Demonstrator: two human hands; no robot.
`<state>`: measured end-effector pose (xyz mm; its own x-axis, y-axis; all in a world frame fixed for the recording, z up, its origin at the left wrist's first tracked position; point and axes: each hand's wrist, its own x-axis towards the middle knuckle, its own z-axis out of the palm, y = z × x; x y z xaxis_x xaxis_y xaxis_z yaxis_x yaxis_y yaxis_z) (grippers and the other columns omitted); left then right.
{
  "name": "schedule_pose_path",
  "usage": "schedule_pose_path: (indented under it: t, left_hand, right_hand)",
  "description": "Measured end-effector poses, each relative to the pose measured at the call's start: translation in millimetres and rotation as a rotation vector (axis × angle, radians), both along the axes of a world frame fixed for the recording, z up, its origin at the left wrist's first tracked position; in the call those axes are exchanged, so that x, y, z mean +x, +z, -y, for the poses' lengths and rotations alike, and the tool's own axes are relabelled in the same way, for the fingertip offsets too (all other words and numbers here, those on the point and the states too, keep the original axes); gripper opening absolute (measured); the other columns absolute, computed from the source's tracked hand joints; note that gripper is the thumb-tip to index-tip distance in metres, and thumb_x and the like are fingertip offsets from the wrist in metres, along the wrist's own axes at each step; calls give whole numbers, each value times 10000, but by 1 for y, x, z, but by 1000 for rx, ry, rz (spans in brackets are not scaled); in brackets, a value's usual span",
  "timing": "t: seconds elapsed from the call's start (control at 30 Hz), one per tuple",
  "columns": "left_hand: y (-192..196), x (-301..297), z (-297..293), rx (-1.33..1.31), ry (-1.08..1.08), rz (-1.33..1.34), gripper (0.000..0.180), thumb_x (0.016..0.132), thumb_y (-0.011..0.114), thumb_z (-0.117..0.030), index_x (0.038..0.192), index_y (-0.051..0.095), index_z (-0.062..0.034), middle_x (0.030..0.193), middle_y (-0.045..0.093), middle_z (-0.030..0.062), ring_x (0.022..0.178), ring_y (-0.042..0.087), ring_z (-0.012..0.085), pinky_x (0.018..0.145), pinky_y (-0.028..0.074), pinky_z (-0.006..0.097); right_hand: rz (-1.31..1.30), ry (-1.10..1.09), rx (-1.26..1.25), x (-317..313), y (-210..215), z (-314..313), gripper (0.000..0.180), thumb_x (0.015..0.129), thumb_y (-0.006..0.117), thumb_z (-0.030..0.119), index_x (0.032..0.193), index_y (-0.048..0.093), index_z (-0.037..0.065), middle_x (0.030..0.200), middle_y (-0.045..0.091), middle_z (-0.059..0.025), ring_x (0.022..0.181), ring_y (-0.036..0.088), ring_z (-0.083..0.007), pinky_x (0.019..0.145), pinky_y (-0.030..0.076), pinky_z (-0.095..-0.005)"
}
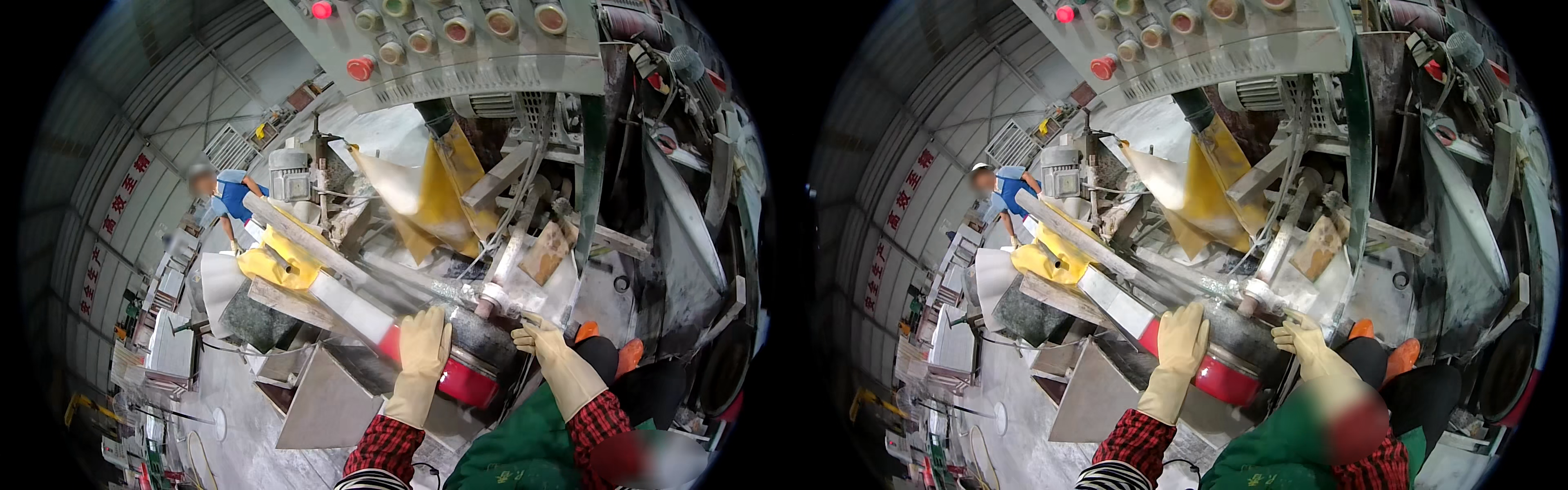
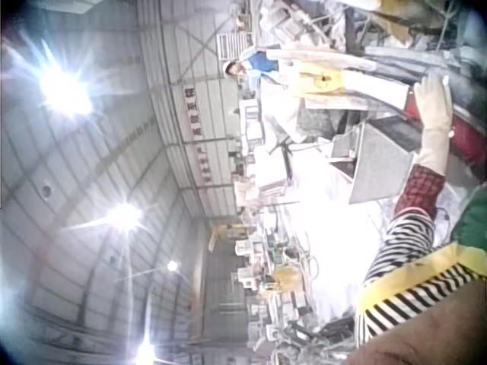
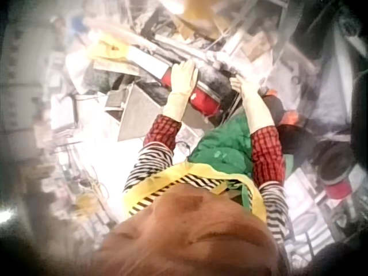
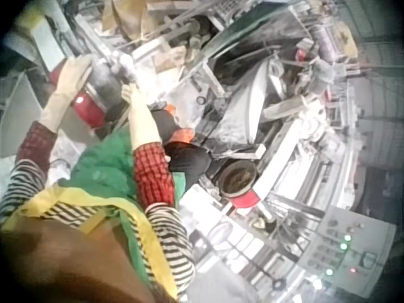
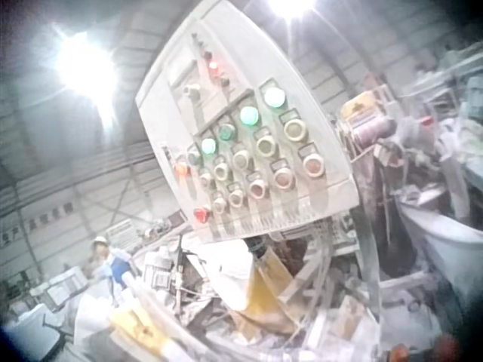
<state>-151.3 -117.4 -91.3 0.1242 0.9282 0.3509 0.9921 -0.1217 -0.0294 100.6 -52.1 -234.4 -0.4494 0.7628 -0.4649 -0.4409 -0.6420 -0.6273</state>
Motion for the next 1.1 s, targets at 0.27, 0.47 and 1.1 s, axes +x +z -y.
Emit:
schedule_pose_path:
  t: [0.27,0.47,1.1]
  left_hand:
    - [-6,8,4,-63,70,46,306,963,624,-237,1219,587,-73,1062,671,125,1055,638,307,1012,430,494]
    - [-12,9,3,77,9,-7,330,905,682,-237,1165,607,-50,1084,676,122,991,642,306,903,451,463]
    - [-6,29,10,45,19,76,336,898,674,-206,1177,595,-35,1073,667,160,1001,627,361,895,451,478]
  right_hand:
    - [143,-21,25,0,22,6,439,1078,549,163,1500,448,97,856,637,-50,654,595,-97,593,537,-226]
    - [29,28,15,-3,8,0,471,1078,502,112,1535,388,119,803,510,18,623,480,-62,538,443,-199]
    - [34,95,84,1,17,1,553,1085,493,131,1595,291,64,898,635,-67,717,616,-116,628,554,-232]
